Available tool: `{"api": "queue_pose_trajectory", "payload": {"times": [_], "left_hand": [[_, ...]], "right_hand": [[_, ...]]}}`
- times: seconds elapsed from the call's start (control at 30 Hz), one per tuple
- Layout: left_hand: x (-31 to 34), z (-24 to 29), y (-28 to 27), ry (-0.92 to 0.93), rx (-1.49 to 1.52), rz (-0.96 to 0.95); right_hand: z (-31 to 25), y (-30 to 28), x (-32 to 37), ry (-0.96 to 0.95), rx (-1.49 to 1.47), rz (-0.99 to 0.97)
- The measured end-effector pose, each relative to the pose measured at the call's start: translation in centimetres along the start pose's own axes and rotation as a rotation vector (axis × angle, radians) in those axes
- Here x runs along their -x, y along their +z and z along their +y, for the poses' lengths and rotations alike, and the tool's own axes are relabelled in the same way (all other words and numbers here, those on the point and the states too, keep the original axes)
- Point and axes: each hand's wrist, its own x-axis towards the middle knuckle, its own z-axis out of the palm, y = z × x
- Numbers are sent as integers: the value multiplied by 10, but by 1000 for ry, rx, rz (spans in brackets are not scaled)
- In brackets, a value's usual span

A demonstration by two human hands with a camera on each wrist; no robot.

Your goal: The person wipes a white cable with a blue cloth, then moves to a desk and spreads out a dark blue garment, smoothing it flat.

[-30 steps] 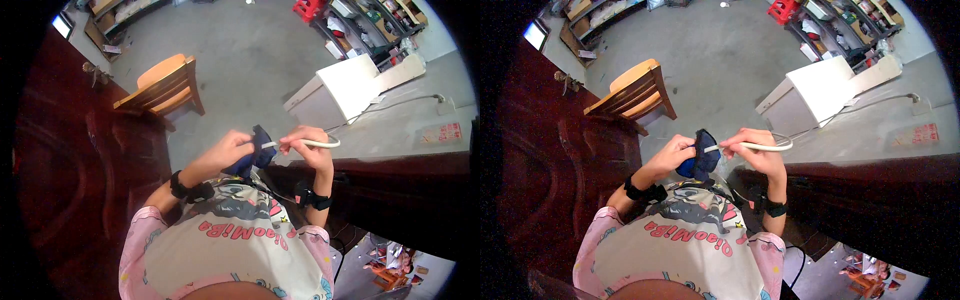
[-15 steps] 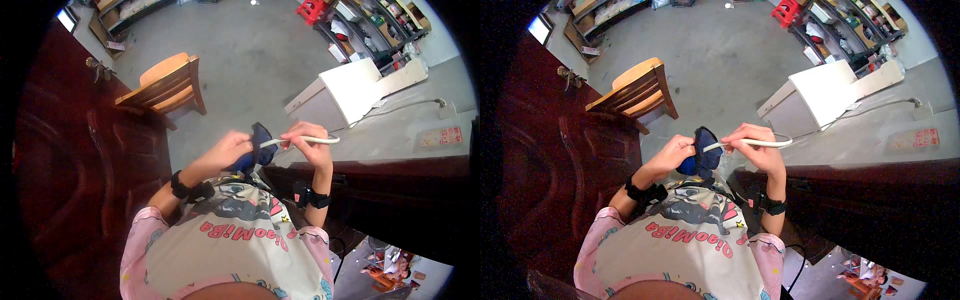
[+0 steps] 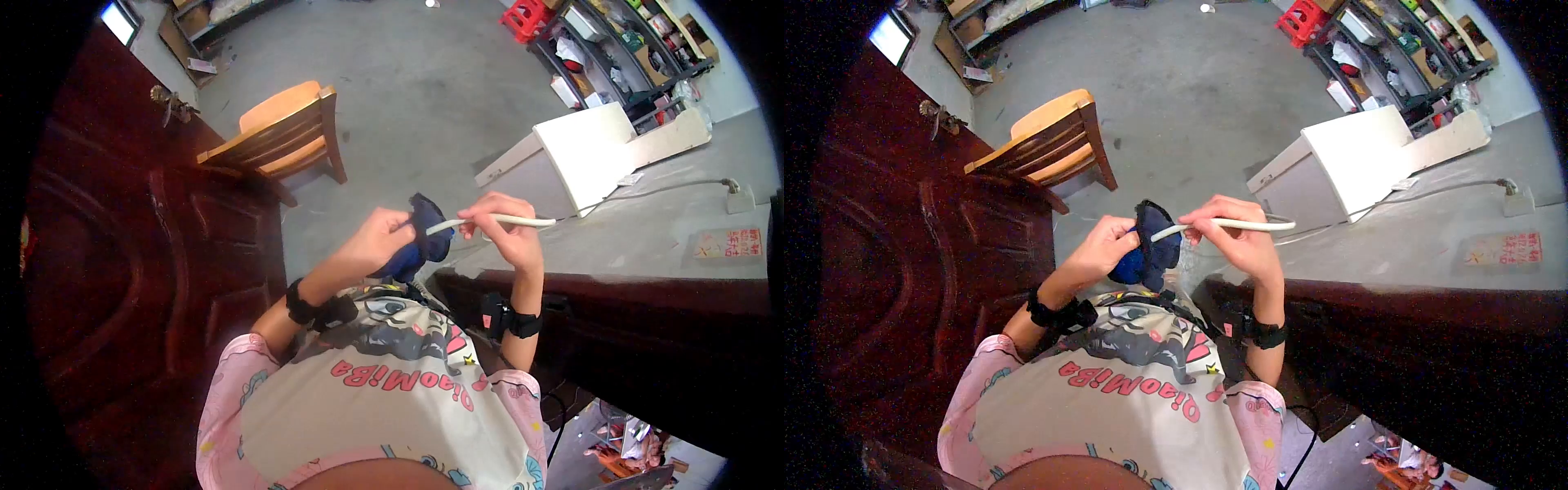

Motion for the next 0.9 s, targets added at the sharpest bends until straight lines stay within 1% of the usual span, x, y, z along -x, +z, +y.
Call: {"api": "queue_pose_trajectory", "payload": {"times": [0.07,0.1,0.17,0.2,0.27,0.3,0.37,0.4,0.47,0.5,0.57,0.6,0.67,0.73,0.8,0.87,0.9], "left_hand": [[0,5,4,-61,148,23],[-1,3,4,-63,145,27],[-5,-4,2,-48,50,35],[-5,-4,1,-55,51,30],[-5,0,-4,50,-134,18],[-6,3,-4,48,-132,12],[-7,8,-2,-40,-116,36],[-9,4,-3,-43,-115,32],[-11,-10,-5,-78,38,31],[-11,-11,-4,-80,39,30],[-10,-14,-3,36,178,38],[-10,-18,-5,36,176,33],[-9,-25,-11,83,51,-5],[-7,-21,-11,68,2,-1],[-9,-21,-6,53,-47,-8],[-11,-25,0,81,4,93],[-13,-25,1,82,3,77]], "right_hand": [[2,-1,-1,8,-50,9],[3,-3,-2,15,-56,5],[3,-4,-3,26,-64,6],[2,-3,-5,27,-31,-10],[1,-3,-7,29,8,-18],[2,-3,-7,29,30,-26],[5,-4,-5,32,52,-32],[7,-4,-4,46,35,-27],[10,-4,-3,65,16,-21],[12,-3,-3,72,-21,7],[15,-1,-2,80,-60,39],[16,-1,-3,87,-60,45],[15,1,-3,94,-52,60],[13,5,-3,213,-111,146],[13,12,-5,233,-101,161],[11,23,-10,243,-46,233],[11,25,-13,193,87,211]]}}
